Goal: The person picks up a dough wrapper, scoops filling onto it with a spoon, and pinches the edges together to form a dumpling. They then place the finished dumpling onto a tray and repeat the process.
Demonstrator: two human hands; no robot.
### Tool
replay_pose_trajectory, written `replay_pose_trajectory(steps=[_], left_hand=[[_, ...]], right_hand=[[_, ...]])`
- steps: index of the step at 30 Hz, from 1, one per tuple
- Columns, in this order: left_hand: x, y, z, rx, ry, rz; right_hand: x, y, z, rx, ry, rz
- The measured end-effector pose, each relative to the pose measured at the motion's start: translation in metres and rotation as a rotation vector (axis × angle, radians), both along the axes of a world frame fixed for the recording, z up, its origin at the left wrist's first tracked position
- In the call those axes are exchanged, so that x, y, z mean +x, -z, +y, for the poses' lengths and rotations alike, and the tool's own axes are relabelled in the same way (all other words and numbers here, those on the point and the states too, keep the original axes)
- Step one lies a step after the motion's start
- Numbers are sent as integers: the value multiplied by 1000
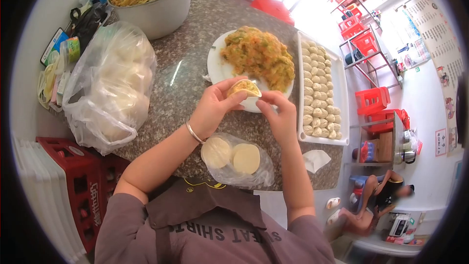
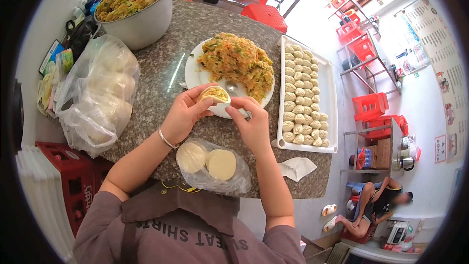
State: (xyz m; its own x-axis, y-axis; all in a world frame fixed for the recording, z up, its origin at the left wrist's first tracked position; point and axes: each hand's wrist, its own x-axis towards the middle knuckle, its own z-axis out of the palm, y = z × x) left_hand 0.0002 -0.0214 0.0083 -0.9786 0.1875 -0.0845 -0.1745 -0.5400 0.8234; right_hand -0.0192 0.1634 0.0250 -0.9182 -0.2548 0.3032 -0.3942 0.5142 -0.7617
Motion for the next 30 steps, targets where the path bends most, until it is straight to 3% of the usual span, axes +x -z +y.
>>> replay_pose_trajectory(steps=[2, 6, 9, 13, 15, 19, 24, 27, 30], left_hand=[[1, 0, 1, -15, -25, 49], [1, 4, 3, -98, -134, 243], [1, 6, 5, -201, -159, 284], [6, 4, 7, -330, -135, 286], [6, 14, 9, -395, -153, 449], [7, 18, 11, -387, -163, 447], [9, 14, 13, -359, -225, 268], [7, 15, 12, -343, -251, 377], [7, 19, 12, -318, -204, 398]], right_hand=[[-7, 6, -7, -387, -22, -302], [-6, -2, -19, -642, -50, -324], [-7, 9, -12, -557, -30, -225], [-5, 14, -8, -631, -42, -218], [-5, 14, -4, -643, -19, -300], [-1, 15, -3, -629, -27, -343], [-1, 17, -8, -420, -55, 0], [0, 16, -9, -348, -48, 55], [2, 12, -6, -460, -31, -141]])
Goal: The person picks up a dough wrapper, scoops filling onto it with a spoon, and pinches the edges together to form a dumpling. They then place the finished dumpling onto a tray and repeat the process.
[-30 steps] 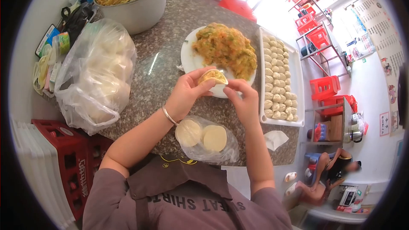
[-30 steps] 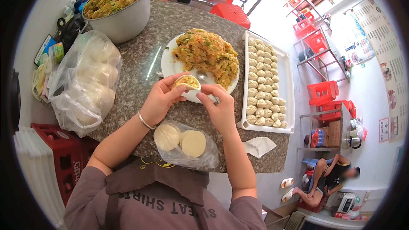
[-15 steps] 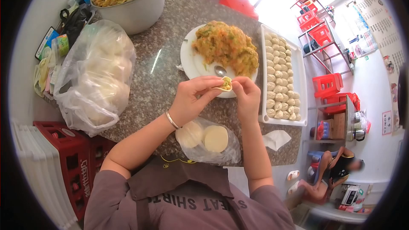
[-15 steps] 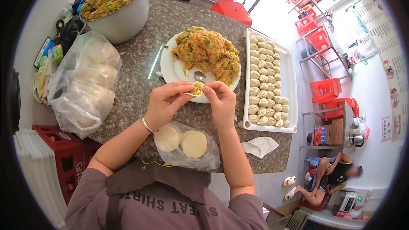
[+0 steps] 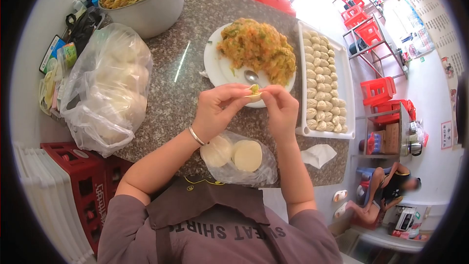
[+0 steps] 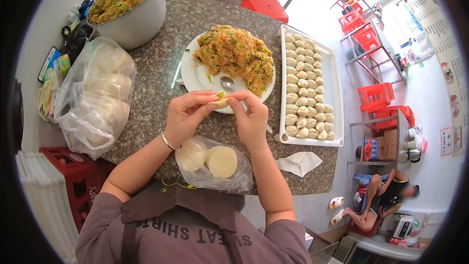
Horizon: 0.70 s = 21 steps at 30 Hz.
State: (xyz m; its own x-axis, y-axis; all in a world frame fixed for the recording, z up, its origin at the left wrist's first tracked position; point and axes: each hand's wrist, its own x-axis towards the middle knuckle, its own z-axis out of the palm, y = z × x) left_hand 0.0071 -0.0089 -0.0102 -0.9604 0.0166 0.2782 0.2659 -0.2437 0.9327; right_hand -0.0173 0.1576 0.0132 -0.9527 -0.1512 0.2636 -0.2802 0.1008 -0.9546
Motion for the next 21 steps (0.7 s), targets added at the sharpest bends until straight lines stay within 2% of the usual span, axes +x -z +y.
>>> replay_pose_trajectory(steps=[1, 3, 4, 7, 9, 10, 12, 15, 19, 21], left_hand=[[0, 1, 0, 0, 2, -2], [0, 2, 2, 43, 32, 30], [0, 2, 2, 43, 35, 29], [0, 2, 0, 22, 43, 26], [1, -1, -2, -24, 64, -5], [1, -3, -2, -25, 66, -6], [1, -6, -3, -37, 39, -124], [-2, -4, -4, -35, 67, -52], [-1, -3, -1, 6, 58, -75], [1, -7, -1, 18, -31, -160]], right_hand=[[-1, 0, 3, 0, 2, -2], [-3, -1, 8, -130, -86, -227], [-3, -2, 8, -130, -84, -228], [-2, -5, 5, -155, -134, -211], [-2, 1, 5, -80, -84, -32], [-3, 2, 5, -82, -82, -33], [-4, 4, 4, 73, -35, 112], [-4, 3, 3, 11, -58, -41], [-3, 5, 4, -39, -57, -20], [-1, 4, -1, 89, 4, 105]])
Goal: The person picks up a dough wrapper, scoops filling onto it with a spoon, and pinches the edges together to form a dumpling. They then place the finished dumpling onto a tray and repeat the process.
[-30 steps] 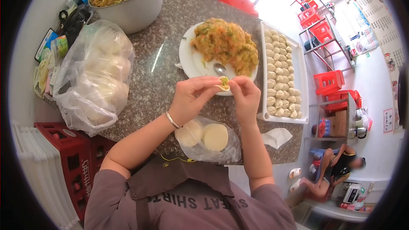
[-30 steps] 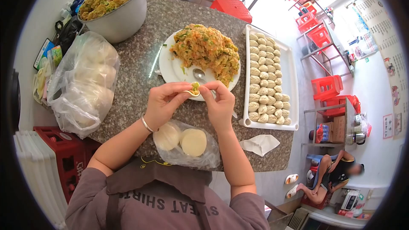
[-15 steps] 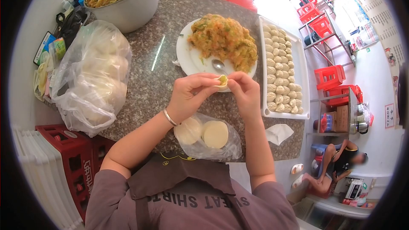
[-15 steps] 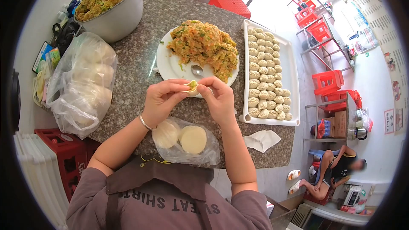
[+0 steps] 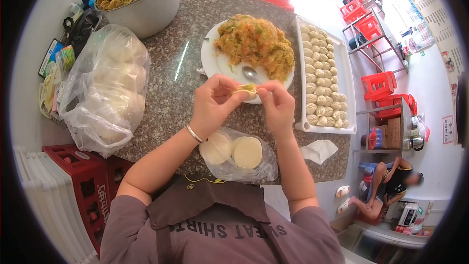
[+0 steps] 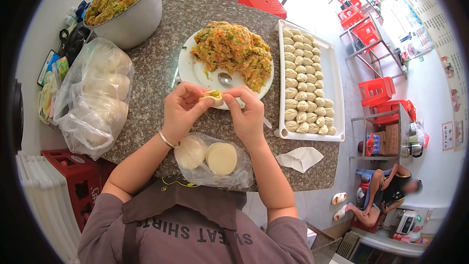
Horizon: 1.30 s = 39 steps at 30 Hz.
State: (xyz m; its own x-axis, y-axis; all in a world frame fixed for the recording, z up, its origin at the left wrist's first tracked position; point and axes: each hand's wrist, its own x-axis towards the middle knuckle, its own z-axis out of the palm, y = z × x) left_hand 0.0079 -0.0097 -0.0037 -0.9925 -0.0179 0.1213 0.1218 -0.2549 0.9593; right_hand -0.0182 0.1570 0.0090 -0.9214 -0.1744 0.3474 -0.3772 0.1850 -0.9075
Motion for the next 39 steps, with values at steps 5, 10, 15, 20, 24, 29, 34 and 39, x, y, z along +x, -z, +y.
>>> replay_pose_trajectory(steps=[5, 10, 15, 20, 24, 29, 34, 39], left_hand=[[-3, 2, -1, 76, 31, 2], [-3, 6, -2, 143, 90, 51], [-2, 4, -2, 94, 125, 92], [-2, 6, -2, 73, 99, 26], [-3, 5, -2, 89, 101, 45], [1, -6, -4, -129, 85, 87], [-2, 6, -2, -165, 31, 169], [-4, 11, -1, -31, 119, 162]], right_hand=[[0, -1, 0, -7, -8, 42], [-3, -6, 10, -154, -81, -307], [-5, -4, 11, -42, -91, -108], [-4, -3, 7, 38, -45, -1], [-6, -5, 6, 32, -72, -5], [-3, -2, 7, 55, -55, -4], [-2, -7, 3, 91, -71, 76], [-2, -4, 7, 80, -38, -60]])
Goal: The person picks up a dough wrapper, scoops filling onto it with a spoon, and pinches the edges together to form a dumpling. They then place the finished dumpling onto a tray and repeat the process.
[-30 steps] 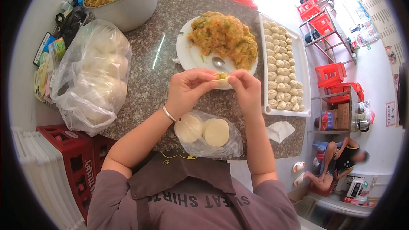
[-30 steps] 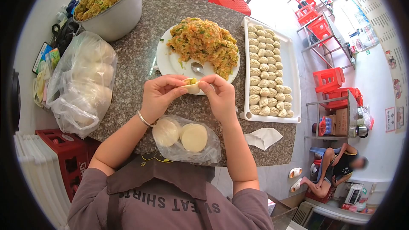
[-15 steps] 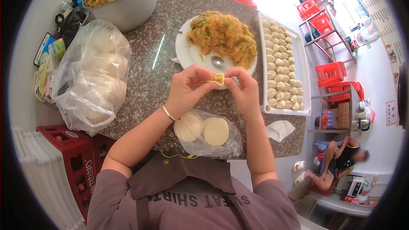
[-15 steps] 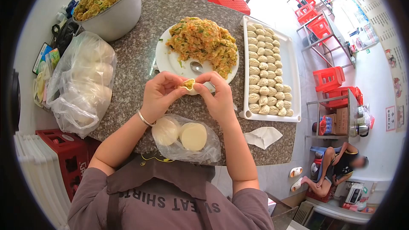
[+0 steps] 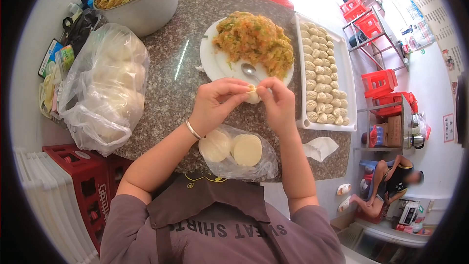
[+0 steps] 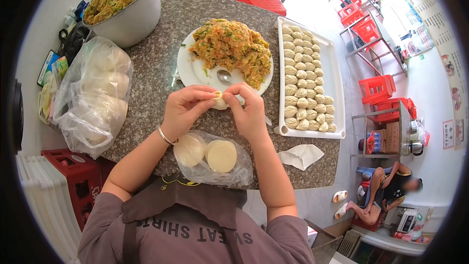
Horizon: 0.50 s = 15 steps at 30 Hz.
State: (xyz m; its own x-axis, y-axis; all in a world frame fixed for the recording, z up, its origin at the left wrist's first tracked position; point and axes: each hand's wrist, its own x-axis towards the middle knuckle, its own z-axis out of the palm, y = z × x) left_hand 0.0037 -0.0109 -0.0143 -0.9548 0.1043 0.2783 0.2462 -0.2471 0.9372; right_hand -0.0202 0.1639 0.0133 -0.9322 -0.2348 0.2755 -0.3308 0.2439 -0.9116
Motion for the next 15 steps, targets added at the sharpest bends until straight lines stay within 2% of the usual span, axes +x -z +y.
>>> replay_pose_trajectory(steps=[4, 7, 9, 10, 13, 15], left_hand=[[0, -2, -1, -14, 48, 17], [2, -6, 1, 41, 51, -4], [6, -14, 0, -68, -48, -234], [5, -14, -1, -69, -48, -235], [2, -11, -3, -32, -61, -266], [1, -9, 0, 101, -50, -181]], right_hand=[[-2, -1, 3, -55, -66, -112], [0, -2, 0, 45, -57, 18], [2, 1, -3, 39, -13, 62], [2, 0, -4, 39, -13, 62], [2, -2, -5, 70, -71, 76], [1, 2, -3, 20, 19, 57]])
